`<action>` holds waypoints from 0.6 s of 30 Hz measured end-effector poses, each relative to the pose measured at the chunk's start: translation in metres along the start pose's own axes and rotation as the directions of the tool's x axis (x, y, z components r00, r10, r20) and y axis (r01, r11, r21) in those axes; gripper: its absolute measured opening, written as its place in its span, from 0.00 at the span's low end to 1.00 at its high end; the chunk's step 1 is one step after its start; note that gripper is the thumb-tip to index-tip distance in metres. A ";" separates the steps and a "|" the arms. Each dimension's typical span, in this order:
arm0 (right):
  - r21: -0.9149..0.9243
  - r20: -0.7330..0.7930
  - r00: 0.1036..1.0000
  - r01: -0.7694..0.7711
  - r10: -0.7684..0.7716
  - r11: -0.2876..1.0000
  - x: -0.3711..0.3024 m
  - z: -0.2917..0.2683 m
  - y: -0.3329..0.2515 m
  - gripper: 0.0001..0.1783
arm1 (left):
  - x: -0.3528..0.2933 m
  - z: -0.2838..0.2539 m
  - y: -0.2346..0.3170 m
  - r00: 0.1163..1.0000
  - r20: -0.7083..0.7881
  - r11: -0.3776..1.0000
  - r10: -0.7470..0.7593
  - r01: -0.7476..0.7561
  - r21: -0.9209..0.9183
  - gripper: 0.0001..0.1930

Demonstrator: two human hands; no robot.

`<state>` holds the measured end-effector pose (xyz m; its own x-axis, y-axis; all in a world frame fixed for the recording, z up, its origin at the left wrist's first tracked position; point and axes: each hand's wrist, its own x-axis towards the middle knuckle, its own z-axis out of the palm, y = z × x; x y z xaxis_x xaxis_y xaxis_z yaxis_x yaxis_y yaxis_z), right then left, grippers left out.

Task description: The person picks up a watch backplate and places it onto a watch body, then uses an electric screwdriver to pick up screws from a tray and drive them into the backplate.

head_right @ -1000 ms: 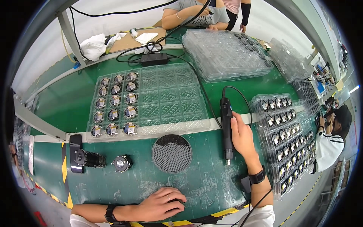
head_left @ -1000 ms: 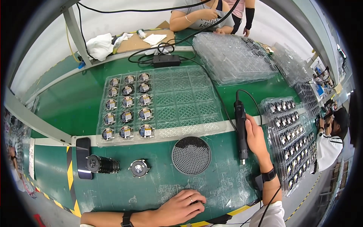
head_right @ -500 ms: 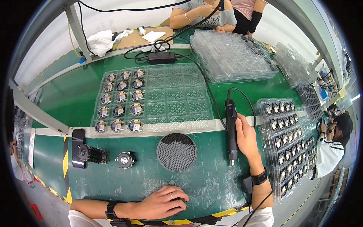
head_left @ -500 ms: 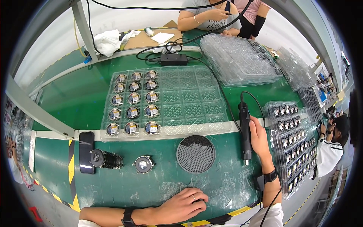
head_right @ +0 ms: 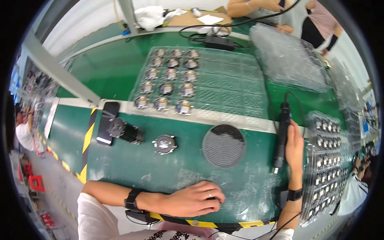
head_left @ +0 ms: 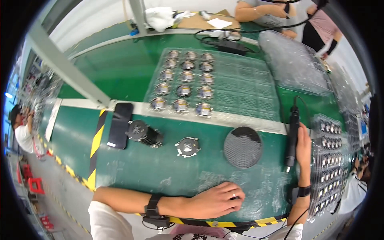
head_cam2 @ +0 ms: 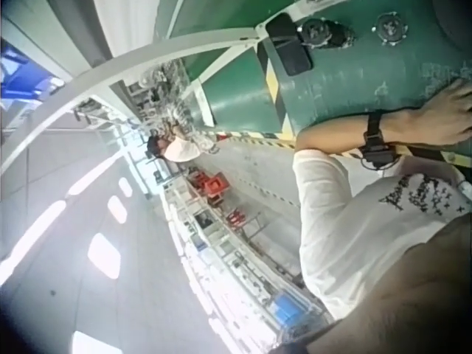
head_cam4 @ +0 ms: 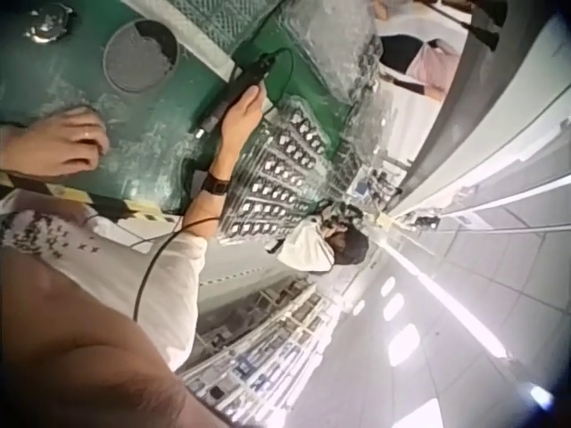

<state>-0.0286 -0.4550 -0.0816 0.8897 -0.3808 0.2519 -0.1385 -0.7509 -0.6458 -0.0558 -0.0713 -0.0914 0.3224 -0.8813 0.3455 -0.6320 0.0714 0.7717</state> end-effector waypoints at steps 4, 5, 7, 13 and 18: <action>0.050 0.027 0.999 0.019 -0.020 0.999 0.004 0.009 -0.003 0.27 | -0.005 0.001 -0.003 1.000 -0.015 1.000 0.018 -0.018 -0.018 0.06; 0.056 0.034 0.999 0.013 -0.015 0.998 0.003 0.011 -0.002 0.27 | -0.007 0.002 -0.004 1.000 -0.017 1.000 0.025 -0.025 -0.011 0.06; 0.063 0.045 0.999 0.002 -0.005 0.998 0.003 0.010 0.004 0.27 | -0.007 0.004 -0.004 0.999 -0.025 0.999 0.033 -0.033 0.000 0.07; 0.017 0.013 1.000 0.013 -0.014 1.000 0.003 0.009 0.007 0.27 | -0.007 0.008 -0.003 0.998 -0.038 0.999 0.054 -0.054 0.005 0.07; -0.013 0.007 1.000 0.011 -0.011 1.000 0.001 0.008 -0.001 0.27 | -0.006 0.005 -0.001 0.998 -0.038 0.999 0.044 -0.045 0.000 0.07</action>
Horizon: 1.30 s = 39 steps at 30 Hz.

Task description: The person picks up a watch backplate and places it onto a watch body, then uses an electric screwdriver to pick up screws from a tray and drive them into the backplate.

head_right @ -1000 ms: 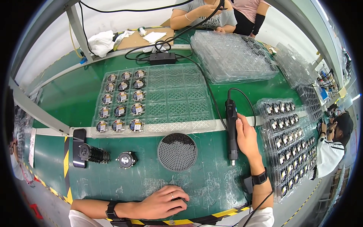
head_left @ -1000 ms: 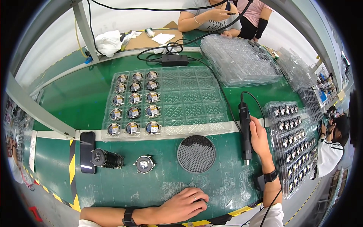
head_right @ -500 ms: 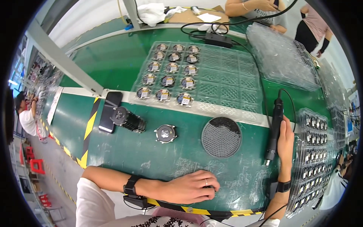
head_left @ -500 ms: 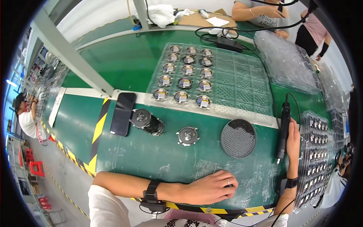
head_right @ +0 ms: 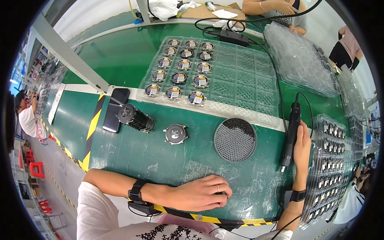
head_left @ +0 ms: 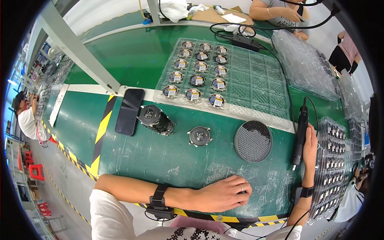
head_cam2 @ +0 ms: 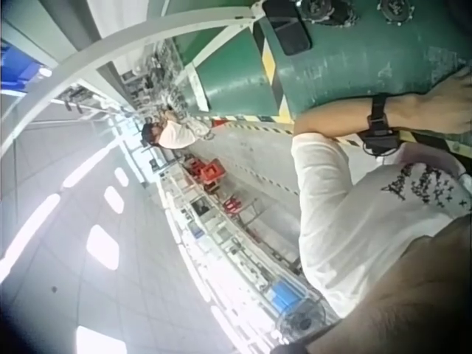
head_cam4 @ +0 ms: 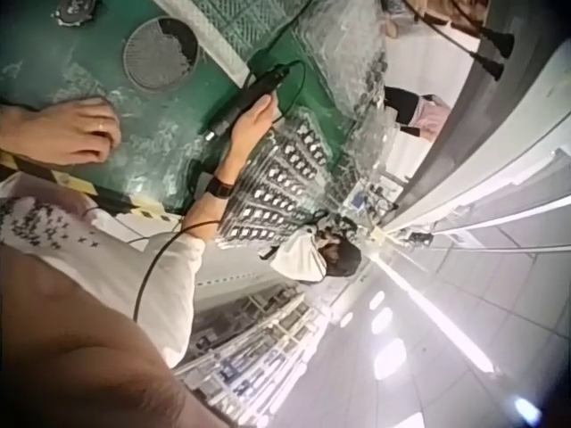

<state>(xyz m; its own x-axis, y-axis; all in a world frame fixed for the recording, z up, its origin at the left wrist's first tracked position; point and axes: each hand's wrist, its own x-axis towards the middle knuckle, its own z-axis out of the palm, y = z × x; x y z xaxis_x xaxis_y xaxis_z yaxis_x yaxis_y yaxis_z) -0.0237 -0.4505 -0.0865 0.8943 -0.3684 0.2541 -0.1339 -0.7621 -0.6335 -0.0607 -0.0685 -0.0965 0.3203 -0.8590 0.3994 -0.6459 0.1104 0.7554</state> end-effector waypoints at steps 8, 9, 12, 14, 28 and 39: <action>-0.035 -0.005 1.000 -0.022 0.022 0.999 -0.001 0.002 -0.009 0.27 | -0.001 -0.002 0.000 0.998 0.040 0.999 -0.040 0.039 0.021 0.06; -0.038 -0.012 1.000 -0.014 0.013 0.999 -0.001 0.002 -0.008 0.26 | 0.000 -0.002 0.000 0.999 0.042 0.999 -0.031 0.031 0.021 0.06; -0.037 -0.029 1.000 0.001 -0.002 0.999 -0.001 0.001 -0.004 0.26 | 0.001 -0.001 0.000 0.997 0.059 0.999 -0.045 0.045 0.012 0.06; -0.014 -0.043 0.999 0.014 -0.014 1.000 0.000 0.002 -0.004 0.25 | 0.001 -0.003 0.000 0.997 0.062 0.999 -0.041 0.039 0.025 0.06; -0.022 -0.043 0.999 0.016 -0.017 1.000 -0.002 0.003 -0.008 0.25 | 0.001 -0.006 0.000 0.994 0.093 0.999 -0.051 0.052 -0.010 0.07; -0.020 -0.004 0.999 -0.035 0.035 0.999 -0.001 0.003 -0.015 0.25 | 0.000 -0.006 0.000 0.992 0.102 0.997 -0.071 0.072 -0.005 0.06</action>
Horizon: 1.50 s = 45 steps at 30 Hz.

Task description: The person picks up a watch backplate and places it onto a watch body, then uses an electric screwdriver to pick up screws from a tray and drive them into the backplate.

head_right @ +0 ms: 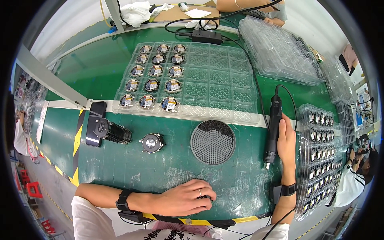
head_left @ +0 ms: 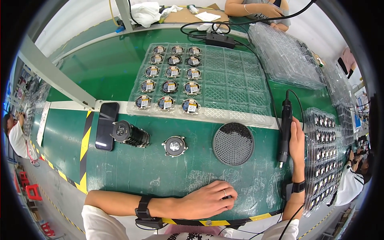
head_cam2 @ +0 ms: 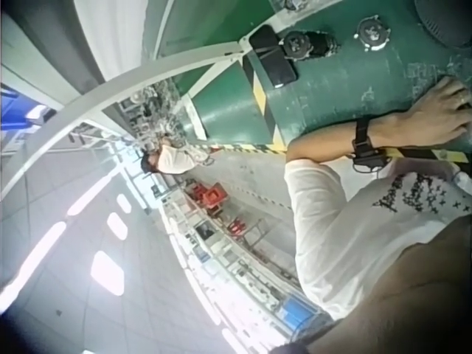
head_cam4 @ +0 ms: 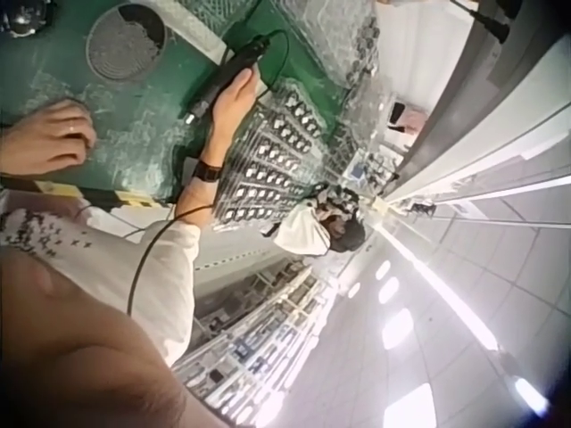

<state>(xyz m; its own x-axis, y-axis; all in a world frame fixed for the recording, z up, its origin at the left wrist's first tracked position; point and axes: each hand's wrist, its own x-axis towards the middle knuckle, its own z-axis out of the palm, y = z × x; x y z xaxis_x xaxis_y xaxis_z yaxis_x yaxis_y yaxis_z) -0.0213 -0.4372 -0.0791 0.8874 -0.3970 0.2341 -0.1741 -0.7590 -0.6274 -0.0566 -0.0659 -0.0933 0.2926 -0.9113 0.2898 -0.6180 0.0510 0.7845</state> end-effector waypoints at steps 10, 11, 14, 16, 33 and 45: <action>0.012 -0.020 1.000 0.002 -0.002 1.000 -0.001 -0.001 0.002 0.25 | 0.001 0.000 0.001 1.000 0.005 1.000 0.000 -0.001 0.025 0.07; -0.002 -0.016 1.000 -0.002 0.002 1.000 -0.002 -0.001 0.002 0.24 | 0.002 0.000 0.000 1.000 -0.013 1.000 0.015 -0.015 0.020 0.08; -0.001 -0.021 1.000 0.001 -0.001 1.000 -0.002 -0.004 0.002 0.24 | 0.004 0.002 0.003 0.998 -0.053 0.999 0.040 -0.040 0.005 0.10; 0.045 -0.038 0.999 0.017 -0.015 0.999 -0.001 -0.001 0.000 0.24 | 0.002 0.000 0.004 1.000 0.010 1.000 -0.004 0.003 0.016 0.12; 0.595 0.045 0.982 -0.175 0.185 0.785 -0.010 -0.014 -0.041 0.28 | -0.007 -0.015 -0.004 0.971 -0.238 0.850 -0.002 0.127 0.511 0.28; 0.988 -0.099 0.910 0.138 -0.403 0.070 -0.004 0.014 -0.176 0.18 | 0.001 -0.025 -0.012 0.934 -0.333 0.955 -0.131 0.209 0.211 0.20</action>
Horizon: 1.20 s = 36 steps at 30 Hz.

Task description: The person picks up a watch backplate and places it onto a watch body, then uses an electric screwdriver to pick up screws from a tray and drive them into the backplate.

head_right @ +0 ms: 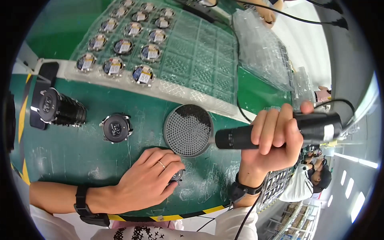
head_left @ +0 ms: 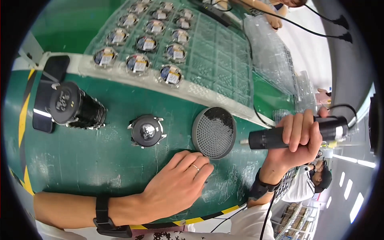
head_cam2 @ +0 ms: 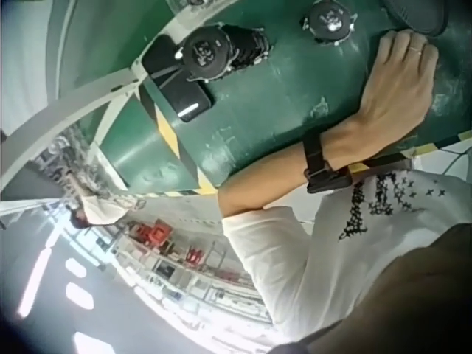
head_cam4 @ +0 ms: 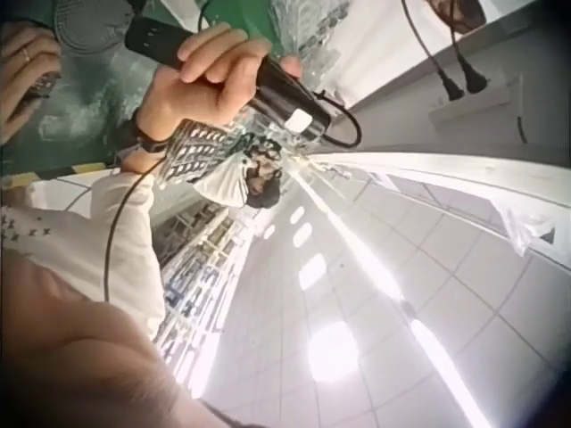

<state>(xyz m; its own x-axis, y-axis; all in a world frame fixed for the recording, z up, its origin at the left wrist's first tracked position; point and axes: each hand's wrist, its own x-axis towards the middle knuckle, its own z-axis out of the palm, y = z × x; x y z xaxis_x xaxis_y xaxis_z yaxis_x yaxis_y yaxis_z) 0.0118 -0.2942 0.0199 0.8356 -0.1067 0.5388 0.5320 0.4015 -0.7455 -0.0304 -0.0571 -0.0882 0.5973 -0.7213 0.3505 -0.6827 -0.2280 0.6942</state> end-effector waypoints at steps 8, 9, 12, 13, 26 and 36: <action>-0.279 0.178 0.984 0.040 0.010 0.959 -0.001 0.004 0.028 0.12 | 0.004 0.005 -0.004 0.998 0.002 0.997 -0.062 0.062 -0.054 0.23; -0.279 0.193 0.981 0.044 0.011 0.959 0.000 0.004 0.030 0.13 | 0.004 0.006 -0.005 0.998 0.003 0.996 -0.063 0.063 -0.061 0.23; -0.283 0.197 0.980 0.040 0.017 0.958 0.000 0.002 0.029 0.14 | 0.004 0.007 -0.005 0.998 -0.006 0.996 -0.065 0.064 -0.057 0.24; -0.284 0.189 0.982 0.034 0.021 0.958 -0.001 0.002 0.028 0.14 | 0.004 0.008 -0.005 0.998 -0.004 0.996 -0.063 0.063 -0.060 0.24; -0.315 0.182 0.982 0.011 0.048 0.949 -0.002 -0.004 0.033 0.15 | 0.003 0.008 -0.003 0.997 -0.013 0.995 -0.071 0.070 -0.064 0.24; -0.304 0.249 0.969 0.076 0.002 0.950 -0.004 -0.002 0.052 0.15 | 0.005 0.005 -0.005 0.995 -0.033 0.986 -0.095 0.090 -0.139 0.25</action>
<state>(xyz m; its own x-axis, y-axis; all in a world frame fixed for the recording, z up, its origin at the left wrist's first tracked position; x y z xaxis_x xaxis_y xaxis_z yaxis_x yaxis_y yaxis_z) 0.0367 -0.2746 -0.0215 0.7763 0.1234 0.6182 0.6106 0.0969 -0.7860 -0.0267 -0.0628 -0.0935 0.6733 -0.6743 0.3033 -0.5611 -0.1988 0.8035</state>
